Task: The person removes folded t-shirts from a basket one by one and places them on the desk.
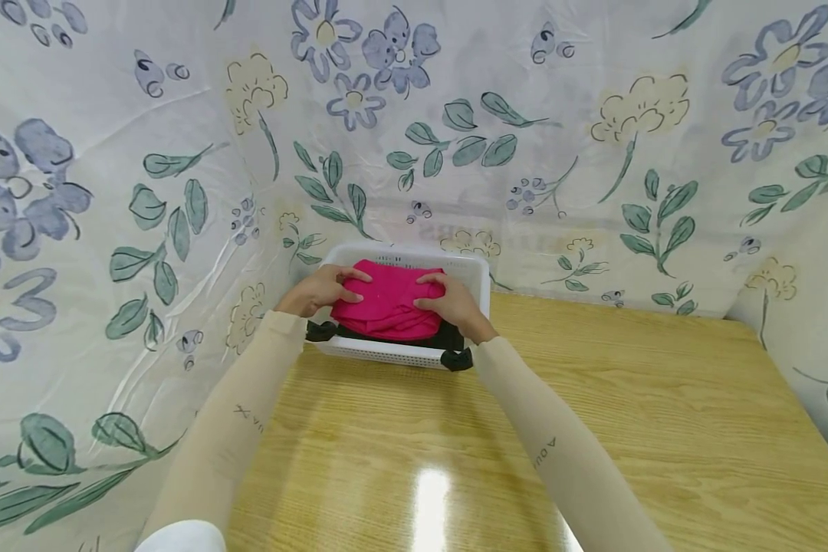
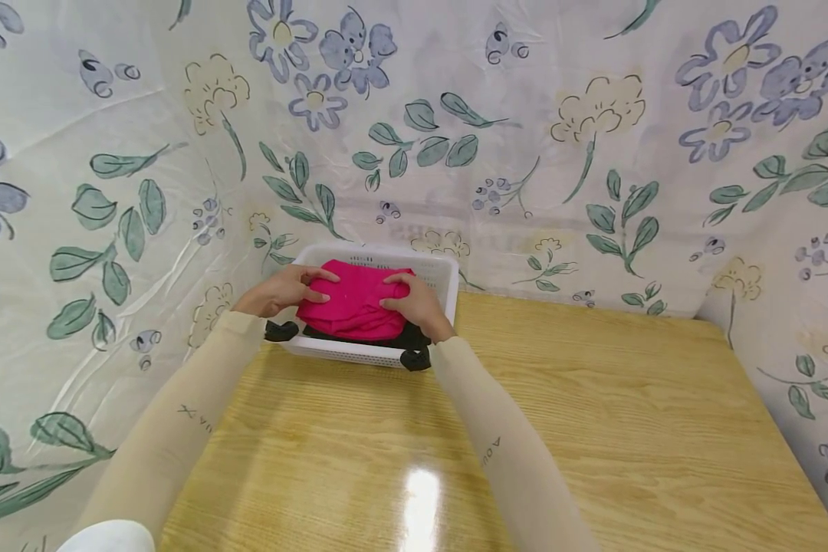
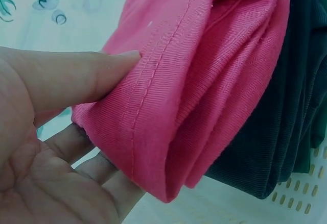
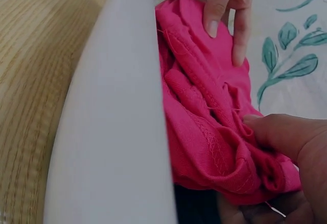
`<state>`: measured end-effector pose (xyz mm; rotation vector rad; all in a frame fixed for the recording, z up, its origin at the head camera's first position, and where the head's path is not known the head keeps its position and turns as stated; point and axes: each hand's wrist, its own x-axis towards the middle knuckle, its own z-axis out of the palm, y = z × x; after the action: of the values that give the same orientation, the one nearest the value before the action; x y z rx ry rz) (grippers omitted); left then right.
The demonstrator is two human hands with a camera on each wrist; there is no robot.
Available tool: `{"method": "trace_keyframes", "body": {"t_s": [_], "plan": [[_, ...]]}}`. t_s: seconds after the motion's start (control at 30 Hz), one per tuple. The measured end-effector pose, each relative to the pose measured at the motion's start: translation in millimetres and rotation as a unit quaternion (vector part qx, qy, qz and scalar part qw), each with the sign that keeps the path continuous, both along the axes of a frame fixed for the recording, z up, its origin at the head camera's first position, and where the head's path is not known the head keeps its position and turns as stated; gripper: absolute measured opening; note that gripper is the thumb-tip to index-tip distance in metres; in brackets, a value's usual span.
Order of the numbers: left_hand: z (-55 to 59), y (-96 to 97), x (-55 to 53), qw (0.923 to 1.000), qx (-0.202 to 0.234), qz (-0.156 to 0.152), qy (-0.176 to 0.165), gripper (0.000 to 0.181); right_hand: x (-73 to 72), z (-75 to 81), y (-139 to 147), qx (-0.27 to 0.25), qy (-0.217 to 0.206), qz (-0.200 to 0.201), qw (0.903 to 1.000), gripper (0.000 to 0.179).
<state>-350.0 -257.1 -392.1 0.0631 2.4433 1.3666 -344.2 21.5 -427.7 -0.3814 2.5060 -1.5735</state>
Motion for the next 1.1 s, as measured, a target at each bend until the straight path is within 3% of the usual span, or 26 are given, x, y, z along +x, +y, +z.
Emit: {"method": "trace_keyframes", "body": {"t_s": [0.6,1.1], "plan": [[13.5,2.4,13.7,0.9997,0.012,-0.007,0.021,0.048,5.1,14.6,11,-0.008,0.026,0.011,0.9996,0.042],[24.7,22.9,20.6,0.9979,0.039,-0.024,0.045,0.047,12.7,32.1,39,-0.028,0.023,0.022,0.9991,0.043]]}}
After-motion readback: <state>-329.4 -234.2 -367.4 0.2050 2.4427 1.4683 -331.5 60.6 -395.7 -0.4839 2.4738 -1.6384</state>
